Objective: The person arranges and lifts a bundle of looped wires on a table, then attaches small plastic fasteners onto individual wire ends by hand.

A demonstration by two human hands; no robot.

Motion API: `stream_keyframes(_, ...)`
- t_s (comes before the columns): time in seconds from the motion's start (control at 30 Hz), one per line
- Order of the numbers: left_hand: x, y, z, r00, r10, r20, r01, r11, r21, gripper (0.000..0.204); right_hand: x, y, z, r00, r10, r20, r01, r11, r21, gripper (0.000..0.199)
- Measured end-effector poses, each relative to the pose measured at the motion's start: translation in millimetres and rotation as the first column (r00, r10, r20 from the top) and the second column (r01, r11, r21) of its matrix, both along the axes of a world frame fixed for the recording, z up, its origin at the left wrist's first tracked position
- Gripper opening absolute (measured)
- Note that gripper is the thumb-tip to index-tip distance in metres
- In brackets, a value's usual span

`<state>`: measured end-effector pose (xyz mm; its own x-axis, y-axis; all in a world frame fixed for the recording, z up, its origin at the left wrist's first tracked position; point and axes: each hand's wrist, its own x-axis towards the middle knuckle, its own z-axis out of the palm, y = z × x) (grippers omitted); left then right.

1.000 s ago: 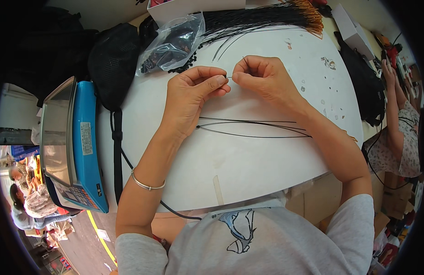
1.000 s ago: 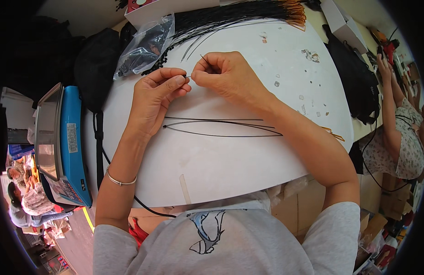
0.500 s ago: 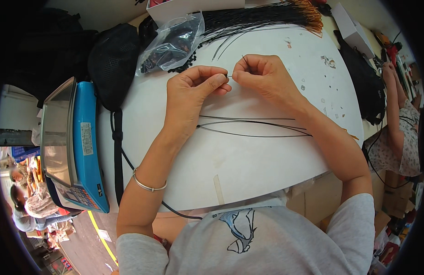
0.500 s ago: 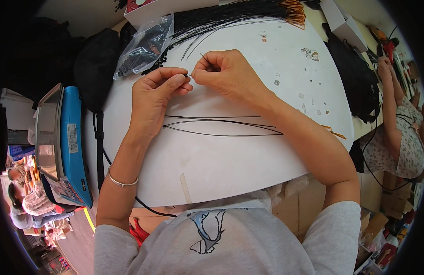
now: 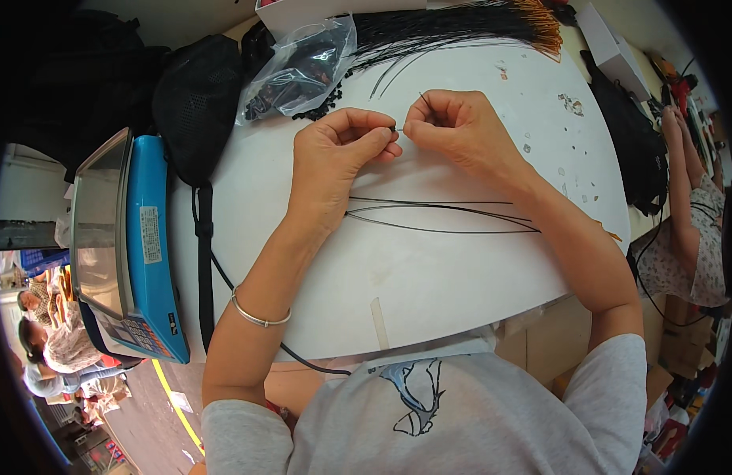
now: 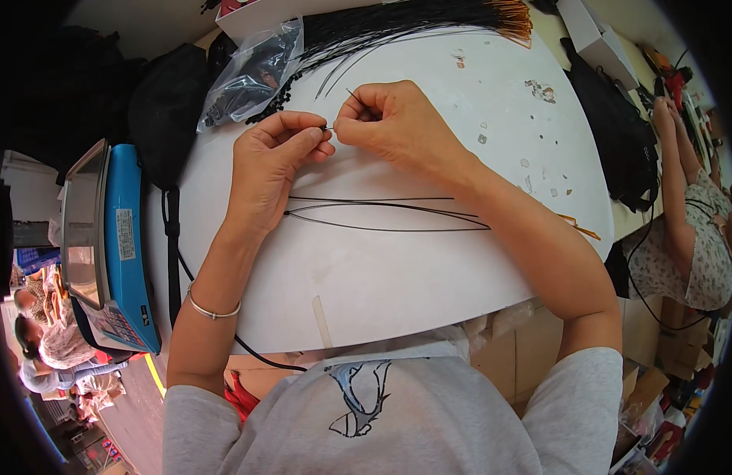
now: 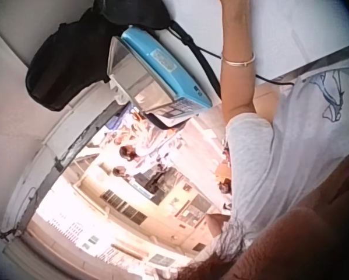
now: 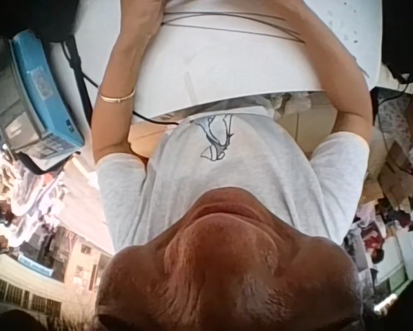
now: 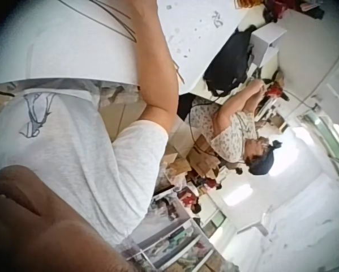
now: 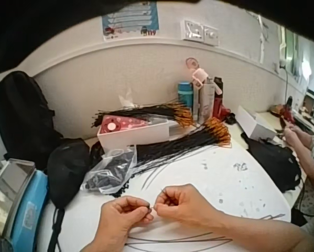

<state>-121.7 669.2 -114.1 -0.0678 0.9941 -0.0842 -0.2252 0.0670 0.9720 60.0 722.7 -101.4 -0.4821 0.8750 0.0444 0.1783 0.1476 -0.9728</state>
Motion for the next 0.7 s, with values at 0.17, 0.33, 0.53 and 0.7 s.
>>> stream_keyframes(0.17, -1.1, -1.2, -1.2, 0.998, 0.0, -0.064, 0.0, 1.0, -0.009, 0.014, -1.1, 0.6, -7.4, 1.0, 0.008, 0.028, -0.009, 0.999, 0.045, 0.009)
stream_keyframes(0.33, -0.1, -1.9, 0.1, 1.0, -0.012, -0.027, 0.01, 0.998, -0.06, 0.015, 1.7, 1.1, -9.4, 0.999, -0.012, 0.04, 0.01, 0.998, 0.058, 0.009)
stream_keyframes(0.53, -4.1, -0.1, -3.4, 0.994, -0.037, 0.103, 0.045, 0.997, -0.069, 0.017, 1.7, -4.1, -3.3, 0.999, -0.027, 0.03, 0.027, 1.0, 0.012, 0.011)
stream_keyframes(0.7, -4.3, 1.6, 1.0, 0.985, -0.062, 0.161, 0.079, 0.992, -0.097, 0.019, 4.3, -3.4, 1.0, 0.999, -0.039, 0.03, 0.041, 0.997, -0.062, 0.012)
